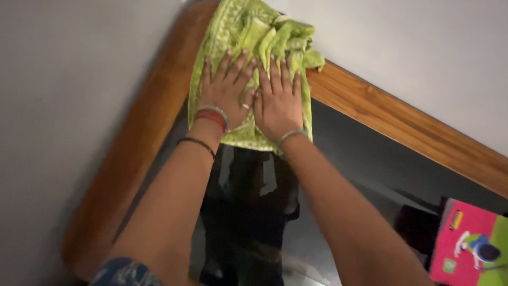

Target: The person wipes the exterior and interior surfaces of a dark wooden cabinet using a green cloth. They then wipe a pink plastic bin and a glass-topped table, moving a book and a folded cloth aside to clean the table surface.

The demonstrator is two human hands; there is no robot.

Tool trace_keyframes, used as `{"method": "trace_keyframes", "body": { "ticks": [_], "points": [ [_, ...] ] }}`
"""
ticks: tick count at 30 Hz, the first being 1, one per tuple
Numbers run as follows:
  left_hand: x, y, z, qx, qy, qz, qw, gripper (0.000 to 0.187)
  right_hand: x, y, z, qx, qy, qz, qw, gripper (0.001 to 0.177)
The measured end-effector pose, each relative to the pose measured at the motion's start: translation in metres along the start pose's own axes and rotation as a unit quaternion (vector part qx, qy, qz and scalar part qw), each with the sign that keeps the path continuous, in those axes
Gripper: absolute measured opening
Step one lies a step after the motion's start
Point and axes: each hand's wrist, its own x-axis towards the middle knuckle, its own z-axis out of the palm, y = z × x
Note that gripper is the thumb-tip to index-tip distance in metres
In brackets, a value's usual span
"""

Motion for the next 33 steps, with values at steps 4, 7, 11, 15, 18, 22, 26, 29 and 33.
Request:
{"method": "trace_keyframes", "body": {
  "ticks": [4, 7, 11, 15, 18, 22, 26, 29, 33],
  "points": [
    [0.031, -0.039, -0.002, -0.007, 0.008, -0.025, 1.0, 0.064, 0.055, -0.008, 0.007, -0.025, 0.023, -0.028, 0.999, 0.063],
    [0.043, -0.06, -0.004, -0.01, 0.019, -0.027, 0.999, 0.063, 0.08, -0.014, 0.009, -0.001, 0.02, -0.015, 1.0, 0.062],
    [0.052, -0.076, -0.002, -0.01, 0.031, -0.022, 0.999, 0.062, 0.093, -0.023, 0.015, 0.001, 0.014, 0.024, 1.0, 0.064],
    [0.042, -0.077, -0.008, 0.006, 0.017, -0.064, 0.998, 0.063, 0.089, -0.03, 0.019, -0.039, 0.023, 0.007, 0.999, 0.059],
    [0.014, -0.084, -0.023, -0.013, -0.014, -0.103, 0.995, 0.065, 0.081, -0.056, 0.023, -0.021, 0.008, -0.018, 1.0, 0.059],
    [-0.047, -0.095, -0.038, -0.074, -0.037, -0.188, 0.979, 0.067, 0.065, -0.101, 0.011, 0.012, -0.038, -0.063, 0.997, 0.059],
    [-0.12, -0.101, -0.035, -0.074, -0.002, -0.239, 0.968, 0.068, 0.029, -0.147, 0.0, 0.021, -0.057, -0.124, 0.99, 0.059],
    [-0.174, -0.104, -0.025, -0.055, -0.002, -0.3, 0.952, 0.07, 0.001, -0.183, 0.001, 0.021, -0.071, -0.166, 0.983, 0.059],
    [-0.257, -0.101, -0.013, -0.021, 0.048, -0.31, 0.949, 0.068, -0.045, -0.228, 0.011, 0.017, -0.094, -0.214, 0.972, 0.06]
  ]
}}
